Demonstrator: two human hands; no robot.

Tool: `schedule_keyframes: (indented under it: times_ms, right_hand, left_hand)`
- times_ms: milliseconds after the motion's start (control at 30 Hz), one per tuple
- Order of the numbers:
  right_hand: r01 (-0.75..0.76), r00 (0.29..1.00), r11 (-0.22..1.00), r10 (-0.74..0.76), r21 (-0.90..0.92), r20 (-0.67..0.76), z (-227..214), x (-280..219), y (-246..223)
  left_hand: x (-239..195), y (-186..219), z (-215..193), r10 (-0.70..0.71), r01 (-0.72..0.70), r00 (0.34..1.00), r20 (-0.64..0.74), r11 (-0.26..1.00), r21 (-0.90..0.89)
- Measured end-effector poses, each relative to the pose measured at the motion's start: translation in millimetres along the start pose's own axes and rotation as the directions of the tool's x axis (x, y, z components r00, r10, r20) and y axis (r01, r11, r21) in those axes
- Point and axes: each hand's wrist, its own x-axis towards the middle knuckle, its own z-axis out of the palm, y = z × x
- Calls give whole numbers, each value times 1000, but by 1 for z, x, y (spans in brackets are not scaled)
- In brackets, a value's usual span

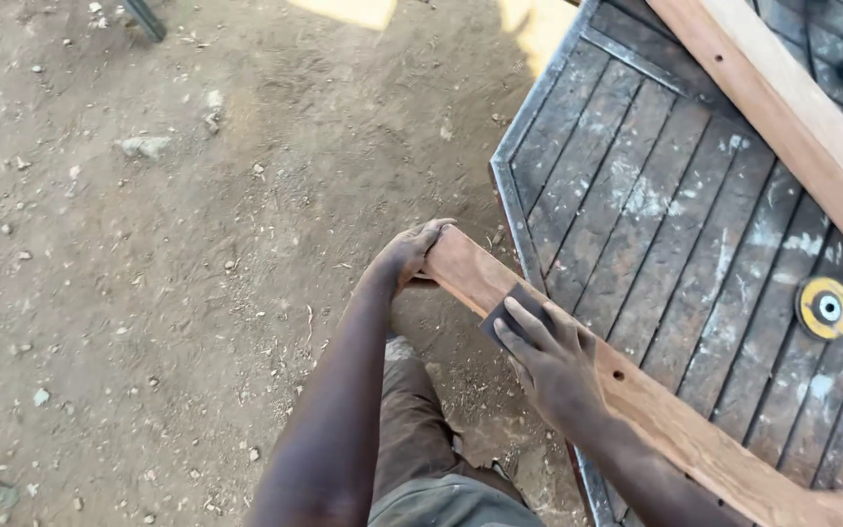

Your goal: Sanding a curved wooden beam with sandpaper to smooth the surface

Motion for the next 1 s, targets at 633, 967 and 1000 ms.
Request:
schedule_keyframes:
  times_ms: [633,967,1000]
  right_hand:
    - [79,992,995,-72,68,-99,-14,83,-47]
    - [173,979,975,-155,137,-131,-14,68,-44]
    - [203,971,965,-177,164,-158,-16,87,-51]
  left_hand:
    - [-10,-3,-1,13,-12,1000,0,987,-160]
    - [-43,27,2,-60,67,992,108,996,-66]
    - [-37,24,0,10,-6,993,119,999,-37]
